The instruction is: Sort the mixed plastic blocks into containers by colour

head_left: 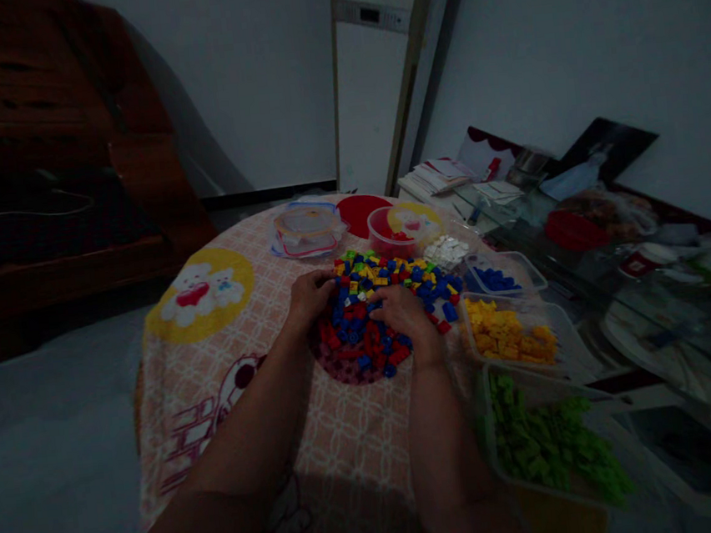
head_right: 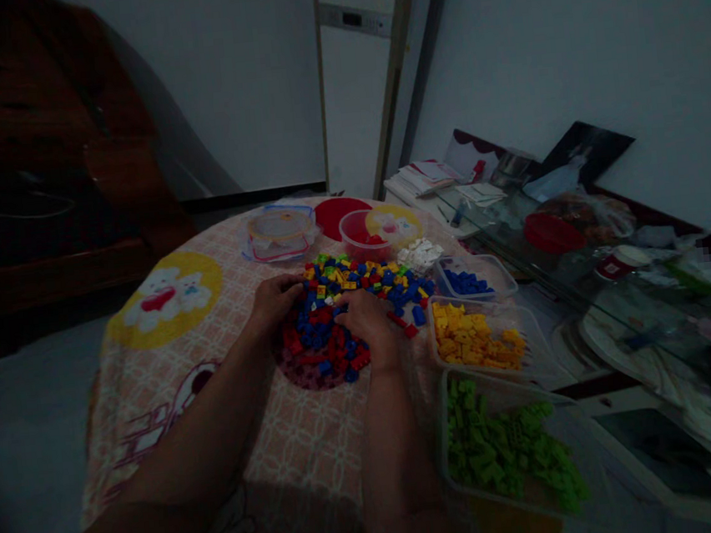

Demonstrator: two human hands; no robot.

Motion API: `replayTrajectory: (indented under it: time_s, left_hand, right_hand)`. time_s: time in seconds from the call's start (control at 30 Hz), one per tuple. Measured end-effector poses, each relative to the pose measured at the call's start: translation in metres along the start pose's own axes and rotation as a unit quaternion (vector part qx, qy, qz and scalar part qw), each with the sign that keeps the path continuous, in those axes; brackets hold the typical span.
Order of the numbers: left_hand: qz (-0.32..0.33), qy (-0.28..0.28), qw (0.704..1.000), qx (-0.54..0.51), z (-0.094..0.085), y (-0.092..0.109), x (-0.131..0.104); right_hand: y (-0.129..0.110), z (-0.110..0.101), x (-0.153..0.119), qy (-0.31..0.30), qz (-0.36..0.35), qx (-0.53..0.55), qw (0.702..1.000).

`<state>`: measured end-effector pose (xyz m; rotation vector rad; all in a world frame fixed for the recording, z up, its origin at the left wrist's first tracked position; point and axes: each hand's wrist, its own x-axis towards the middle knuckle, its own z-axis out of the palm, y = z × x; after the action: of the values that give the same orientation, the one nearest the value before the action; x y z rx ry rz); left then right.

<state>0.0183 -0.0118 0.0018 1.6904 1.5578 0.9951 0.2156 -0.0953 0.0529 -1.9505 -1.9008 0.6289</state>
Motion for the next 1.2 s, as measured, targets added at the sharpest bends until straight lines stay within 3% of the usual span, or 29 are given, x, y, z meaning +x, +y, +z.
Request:
replayTrajectory:
  time_s: [0.17, 0.3, 0.47, 0.63, 0.73, 0.83, 0.97, 1.07, 1.2]
  left_hand:
    - [0.001, -0.002, 1.0, 0.007, 0.0, -0.001, 0.001]
    - [0.003, -0.003, 1.0, 0.01, 0.0, -0.001, 0.0]
    - [0.001, -0.002, 1.0, 0.012, 0.0, 0.0, 0.0]
    - [0.008, -0.004, 1.0, 0.007, 0.0, 0.0, 0.0]
    - [0.006, -0.002, 1.0, 0.007, 0.0, -0.001, 0.0]
    - [0.005, -0.002, 1.0, 0.004, 0.0, 0.0, 0.0]
    - [0.003, -0.003, 1.0, 0.013, -0.001, 0.004, -0.001]
    - [-0.007, -0.003, 1.0, 0.01, -0.002, 0.006, -0.002]
    - [-0.014, -0.007, 1.0, 0.003, -0.002, 0.006, -0.003]
  right_hand:
    - [0.003, 0.003, 0.002, 0.02, 0.006, 0.063, 0.998]
    - [0.009, 0.003, 0.003, 0.043, 0.072, 0.23, 0.97]
    - [0.011, -0.002, 0.002, 0.117, 0.093, 0.495, 0.856]
    - [0.024, -0.001, 0.003, 0.196, 0.066, 0.645, 0.736]
    - [0.039, 0.001, 0.006, 0.245, 0.054, 0.663, 0.706]
    - [0.058, -0.007, 0.006, 0.351, 0.046, 0.64, 0.682]
    - [0.08, -0.026, 0.0, 0.502, 0.049, 0.626, 0.595]
    - [0.086, -0.033, -0.006, 0.531, 0.059, 0.632, 0.561]
    - [0.073, -0.034, -0.006, 0.497, 0.067, 0.642, 0.58]
